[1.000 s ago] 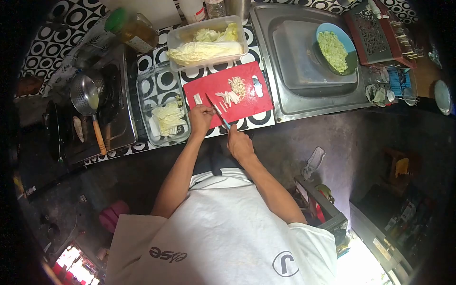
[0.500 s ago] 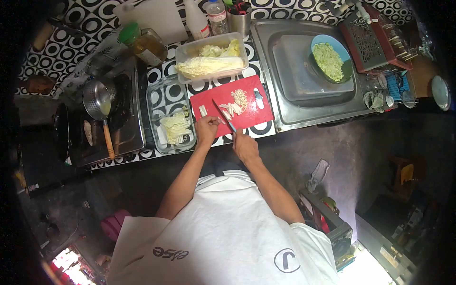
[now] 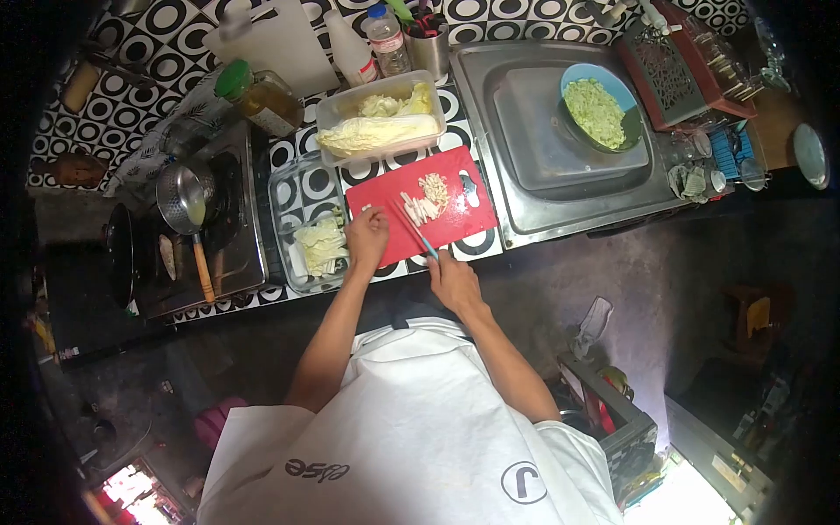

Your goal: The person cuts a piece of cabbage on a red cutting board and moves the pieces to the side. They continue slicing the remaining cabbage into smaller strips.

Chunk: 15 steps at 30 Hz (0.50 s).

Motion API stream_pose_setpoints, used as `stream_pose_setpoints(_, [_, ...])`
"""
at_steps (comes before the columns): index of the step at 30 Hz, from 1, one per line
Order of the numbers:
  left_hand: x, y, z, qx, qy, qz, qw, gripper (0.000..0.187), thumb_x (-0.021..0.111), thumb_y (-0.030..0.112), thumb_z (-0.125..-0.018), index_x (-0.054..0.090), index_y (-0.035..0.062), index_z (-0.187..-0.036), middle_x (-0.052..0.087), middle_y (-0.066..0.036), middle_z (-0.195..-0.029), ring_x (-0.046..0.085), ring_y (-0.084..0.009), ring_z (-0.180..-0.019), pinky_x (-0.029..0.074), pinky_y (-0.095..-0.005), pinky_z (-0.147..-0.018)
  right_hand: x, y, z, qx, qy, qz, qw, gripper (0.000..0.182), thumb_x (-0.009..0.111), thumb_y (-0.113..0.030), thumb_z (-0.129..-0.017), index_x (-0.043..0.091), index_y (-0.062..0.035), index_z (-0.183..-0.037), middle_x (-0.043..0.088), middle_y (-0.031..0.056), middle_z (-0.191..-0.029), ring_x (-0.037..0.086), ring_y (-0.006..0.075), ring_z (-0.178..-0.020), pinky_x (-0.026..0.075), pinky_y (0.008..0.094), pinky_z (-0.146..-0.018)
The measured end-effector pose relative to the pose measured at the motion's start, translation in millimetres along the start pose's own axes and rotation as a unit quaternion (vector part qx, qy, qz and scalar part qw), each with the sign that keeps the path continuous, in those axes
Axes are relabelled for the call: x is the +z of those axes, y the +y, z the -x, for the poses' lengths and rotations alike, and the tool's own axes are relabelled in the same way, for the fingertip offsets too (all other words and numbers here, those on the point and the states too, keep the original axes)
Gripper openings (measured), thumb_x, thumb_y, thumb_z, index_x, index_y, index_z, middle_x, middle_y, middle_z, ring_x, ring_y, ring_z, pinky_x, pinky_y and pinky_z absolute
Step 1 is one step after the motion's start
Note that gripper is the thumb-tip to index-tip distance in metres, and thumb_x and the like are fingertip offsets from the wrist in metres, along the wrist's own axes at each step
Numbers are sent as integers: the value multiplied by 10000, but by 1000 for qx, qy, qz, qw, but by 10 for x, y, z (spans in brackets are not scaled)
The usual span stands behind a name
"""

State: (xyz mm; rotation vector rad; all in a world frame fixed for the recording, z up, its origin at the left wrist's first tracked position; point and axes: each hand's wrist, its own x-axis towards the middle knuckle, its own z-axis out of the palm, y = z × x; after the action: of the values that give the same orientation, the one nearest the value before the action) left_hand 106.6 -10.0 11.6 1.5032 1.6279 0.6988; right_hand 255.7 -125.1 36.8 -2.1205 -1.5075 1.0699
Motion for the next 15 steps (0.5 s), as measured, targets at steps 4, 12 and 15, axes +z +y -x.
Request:
stream_pose_setpoints(4, [-200, -25, -85, 144, 32, -234, 961, 298, 615, 54, -690, 656, 22, -983, 628, -157, -921, 589, -311, -853, 467, -403, -777, 80, 16, 30, 16, -60, 23, 998, 299, 423, -298, -924, 523, -18, -950, 609, 273, -773, 586, 461, -768, 450, 540, -705])
stream_pose_setpoints(12, [-373, 96, -188, 208, -53, -460, 861, 390, 664, 99, -628, 630, 76, -1015, 615, -120, -985, 434, -331, -1035, 339, -457, -821, 11, -4, 31, 33, -51, 19, 998, 283, 422, -284, -925, 522, -23, -965, 614, 262, -783, 591, 453, -786, 454, 535, -709])
stream_pose_setpoints(15, [-400, 26, -225, 206, -62, -457, 863, 397, 666, 110, -624, 639, 91, -1020, 618, -113, -1012, 426, -348, -1067, 317, -488, -853, 46, 15, 40, 38, -35, 20, 998, 271, 422, -282, -926, 520, -31, -956, 615, 258, -786, 589, 454, -783, 451, 538, -706])
